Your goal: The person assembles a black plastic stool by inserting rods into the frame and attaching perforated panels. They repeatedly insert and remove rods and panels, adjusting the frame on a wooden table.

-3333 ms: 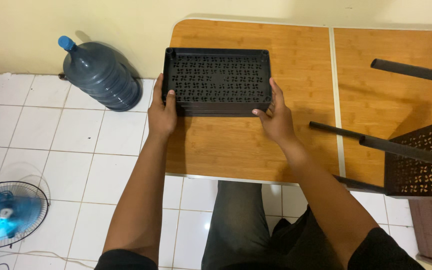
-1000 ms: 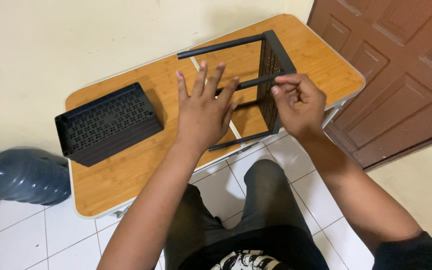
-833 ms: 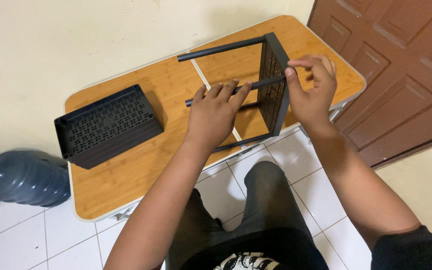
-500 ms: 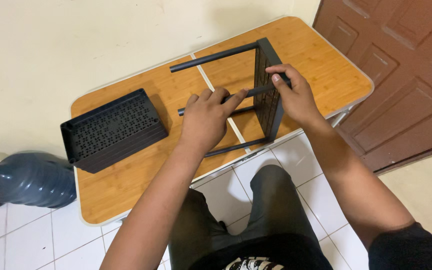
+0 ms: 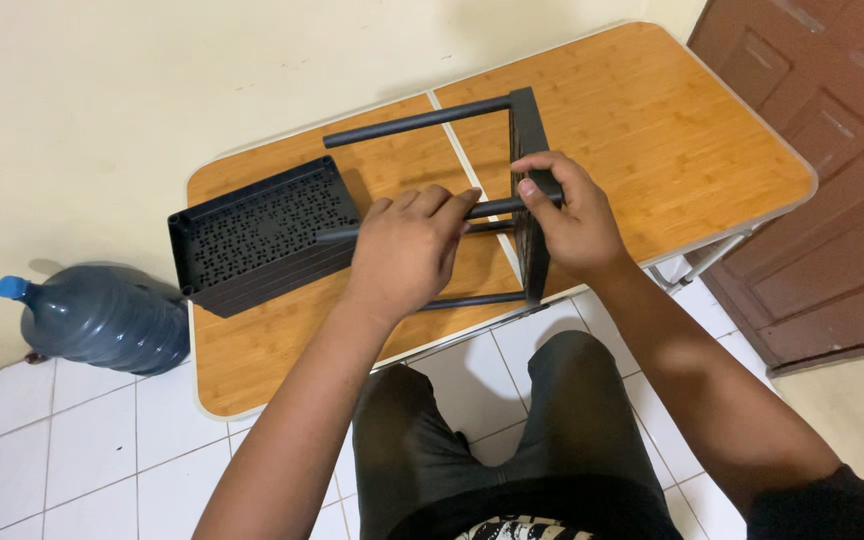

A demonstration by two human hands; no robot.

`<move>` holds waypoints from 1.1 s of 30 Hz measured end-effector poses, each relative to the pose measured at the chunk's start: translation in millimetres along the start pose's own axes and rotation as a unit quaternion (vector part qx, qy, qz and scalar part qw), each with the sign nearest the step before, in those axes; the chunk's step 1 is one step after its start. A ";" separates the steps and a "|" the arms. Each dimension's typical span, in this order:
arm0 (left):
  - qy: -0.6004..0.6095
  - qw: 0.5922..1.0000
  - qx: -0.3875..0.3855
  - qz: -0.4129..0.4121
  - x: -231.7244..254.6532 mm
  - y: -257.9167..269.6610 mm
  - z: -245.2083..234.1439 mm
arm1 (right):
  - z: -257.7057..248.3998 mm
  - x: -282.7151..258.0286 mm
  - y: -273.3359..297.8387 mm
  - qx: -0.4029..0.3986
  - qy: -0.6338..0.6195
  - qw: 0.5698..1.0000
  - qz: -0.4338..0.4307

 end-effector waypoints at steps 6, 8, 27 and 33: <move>0.012 1.000 -0.022 -0.019 6.6 -1.4 16.5 | 0.9 1.3 -9.2 -0.005 0.061 0.997 -0.041; 0.020 0.999 -0.019 -0.018 9.1 -4.5 18.3 | -2.4 -6.8 -17.3 0.015 0.110 0.987 -0.112; 0.057 0.997 -0.019 -0.044 4.8 -3.7 14.3 | 69.7 16.0 -102.3 -0.169 0.403 0.895 -0.086; 0.024 0.998 -0.033 -0.052 8.3 -5.6 20.5 | 70.4 11.9 -110.8 -0.168 0.398 0.898 -0.087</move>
Point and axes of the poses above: each hand's wrist, its own y-axis away from the middle knuckle, its own z-axis out of the palm, x = y × z, the point moved 9 cm from there along -y, towards the middle knuckle, and after that the axes turned 11 degrees about x, right-handed, at the moved point
